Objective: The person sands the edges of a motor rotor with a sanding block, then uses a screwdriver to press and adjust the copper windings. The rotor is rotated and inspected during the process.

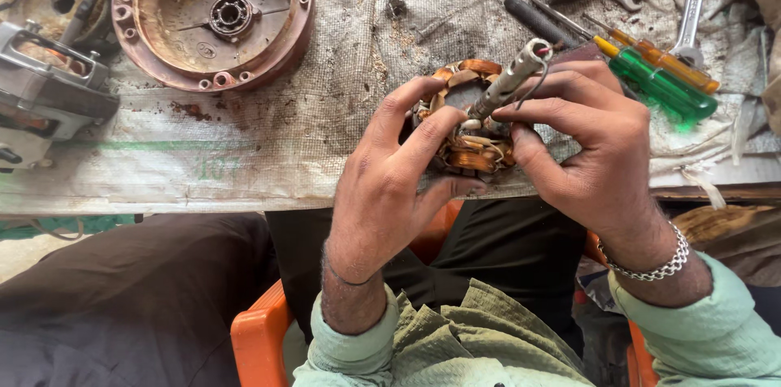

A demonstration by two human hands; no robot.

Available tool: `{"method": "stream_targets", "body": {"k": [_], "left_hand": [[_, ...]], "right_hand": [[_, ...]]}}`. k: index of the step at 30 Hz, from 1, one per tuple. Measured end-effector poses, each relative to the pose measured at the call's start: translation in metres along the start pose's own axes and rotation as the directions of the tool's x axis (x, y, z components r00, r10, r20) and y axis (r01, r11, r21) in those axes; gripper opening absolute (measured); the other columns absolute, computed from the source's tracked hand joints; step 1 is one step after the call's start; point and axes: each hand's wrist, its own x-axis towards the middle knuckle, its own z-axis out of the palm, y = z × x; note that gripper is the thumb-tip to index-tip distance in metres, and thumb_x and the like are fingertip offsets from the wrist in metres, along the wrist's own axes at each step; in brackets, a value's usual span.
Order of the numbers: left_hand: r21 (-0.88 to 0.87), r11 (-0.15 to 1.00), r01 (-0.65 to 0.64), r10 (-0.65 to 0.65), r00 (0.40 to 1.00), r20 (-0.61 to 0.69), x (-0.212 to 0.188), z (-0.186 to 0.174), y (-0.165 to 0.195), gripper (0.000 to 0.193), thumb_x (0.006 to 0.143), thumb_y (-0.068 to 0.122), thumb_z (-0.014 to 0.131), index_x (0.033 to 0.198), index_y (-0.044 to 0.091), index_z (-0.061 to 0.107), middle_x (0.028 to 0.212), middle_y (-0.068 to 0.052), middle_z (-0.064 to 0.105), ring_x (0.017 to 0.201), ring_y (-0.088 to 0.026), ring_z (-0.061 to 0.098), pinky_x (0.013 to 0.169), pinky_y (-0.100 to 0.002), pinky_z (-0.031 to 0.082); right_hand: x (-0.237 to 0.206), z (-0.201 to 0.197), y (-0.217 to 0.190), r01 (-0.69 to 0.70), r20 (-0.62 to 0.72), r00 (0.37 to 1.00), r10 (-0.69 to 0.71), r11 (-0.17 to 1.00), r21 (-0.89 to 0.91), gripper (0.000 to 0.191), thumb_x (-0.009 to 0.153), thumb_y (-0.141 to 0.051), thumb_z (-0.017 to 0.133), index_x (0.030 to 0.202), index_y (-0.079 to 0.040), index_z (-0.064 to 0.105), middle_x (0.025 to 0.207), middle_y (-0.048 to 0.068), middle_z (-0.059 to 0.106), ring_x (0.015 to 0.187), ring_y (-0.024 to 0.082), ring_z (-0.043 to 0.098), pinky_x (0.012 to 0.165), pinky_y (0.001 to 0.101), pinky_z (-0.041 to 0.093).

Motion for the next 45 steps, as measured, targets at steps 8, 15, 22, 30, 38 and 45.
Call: {"method": "stream_targets", "body": {"k": [8, 15, 22, 30, 38, 45], "left_hand": [[-0.017, 0.999, 0.038, -0.038, 0.998, 0.044, 0.001, -0.002, -0.003, 0.071, 0.074, 0.026, 0.093, 0.134, 0.009, 0.058, 0.147, -0.014, 0.044, 0.125, -0.035, 0.065, 0.098, -0.043, 0.06], [-0.05, 0.999, 0.003, -0.002, 1.0, 0.02, 0.0, -0.005, -0.005, 0.076, 0.076, 0.023, 0.091, 0.138, 0.006, 0.05, 0.151, -0.015, 0.044, 0.132, -0.04, 0.063, 0.103, -0.045, 0.06], [-0.085, 0.996, 0.038, -0.035, 0.998, 0.044, 0.0, -0.001, -0.005, 0.071, 0.078, 0.022, 0.091, 0.135, 0.008, 0.05, 0.152, -0.015, 0.044, 0.125, -0.037, 0.068, 0.096, -0.042, 0.063], [-0.095, 0.995, 0.022, -0.021, 1.0, 0.015, -0.001, -0.003, -0.005, 0.079, 0.076, 0.021, 0.092, 0.138, 0.006, 0.046, 0.153, -0.015, 0.044, 0.133, -0.04, 0.062, 0.104, -0.044, 0.061], [-0.119, 0.992, 0.035, -0.033, 0.999, 0.021, 0.0, -0.005, -0.004, 0.071, 0.083, 0.023, 0.088, 0.139, 0.005, 0.048, 0.156, -0.018, 0.043, 0.136, -0.04, 0.062, 0.107, -0.042, 0.06], [-0.111, 0.992, 0.055, -0.058, 0.998, -0.029, 0.013, -0.018, 0.001, 0.024, 0.105, 0.016, 0.065, 0.121, -0.002, 0.064, 0.137, -0.018, 0.06, 0.125, -0.034, 0.068, 0.105, -0.042, 0.056]], "right_hand": [[-0.003, 0.001, 0.003, 0.077, 0.029, 0.997, -0.076, 0.996, -0.036, 0.026, 0.085, -0.004, 0.077, 0.109, -0.012, 0.078, 0.111, 0.007, 0.072, 0.113, 0.027, 0.064, 0.099, 0.0379, 0.052], [0.0, 0.004, -0.003, 0.172, 0.121, 0.98, -0.156, 0.975, -0.141, 0.044, 0.073, -0.004, 0.074, 0.115, -0.017, 0.08, 0.11, 0.013, 0.067, 0.115, 0.037, 0.058, 0.102, 0.0507, 0.044], [-0.005, 0.003, 0.002, 0.125, 0.1, 0.988, -0.116, 0.988, -0.095, 0.036, 0.085, -0.008, 0.074, 0.119, -0.02, 0.076, 0.118, 0.009, 0.065, 0.128, 0.034, 0.06, 0.109, 0.0471, 0.045], [-0.003, 0.003, 0.002, 0.174, 0.143, 0.977, -0.156, 0.977, -0.121, 0.047, 0.073, -0.002, 0.074, 0.118, -0.012, 0.077, 0.11, 0.018, 0.064, 0.114, 0.039, 0.058, 0.1, 0.0507, 0.046], [-0.004, 0.003, 0.004, 0.07, 0.085, 0.994, -0.07, 0.998, 0.001, 0.027, 0.092, -0.006, 0.074, 0.118, -0.013, 0.073, 0.127, 0.009, 0.067, 0.128, 0.029, 0.061, 0.108, 0.0417, 0.052], [-0.004, 0.006, 0.001, 0.087, 0.08, 0.993, -0.086, 0.996, -0.02, 0.031, 0.089, -0.005, 0.073, 0.119, -0.01, 0.073, 0.126, 0.011, 0.066, 0.127, 0.033, 0.061, 0.109, 0.0457, 0.051]]}}
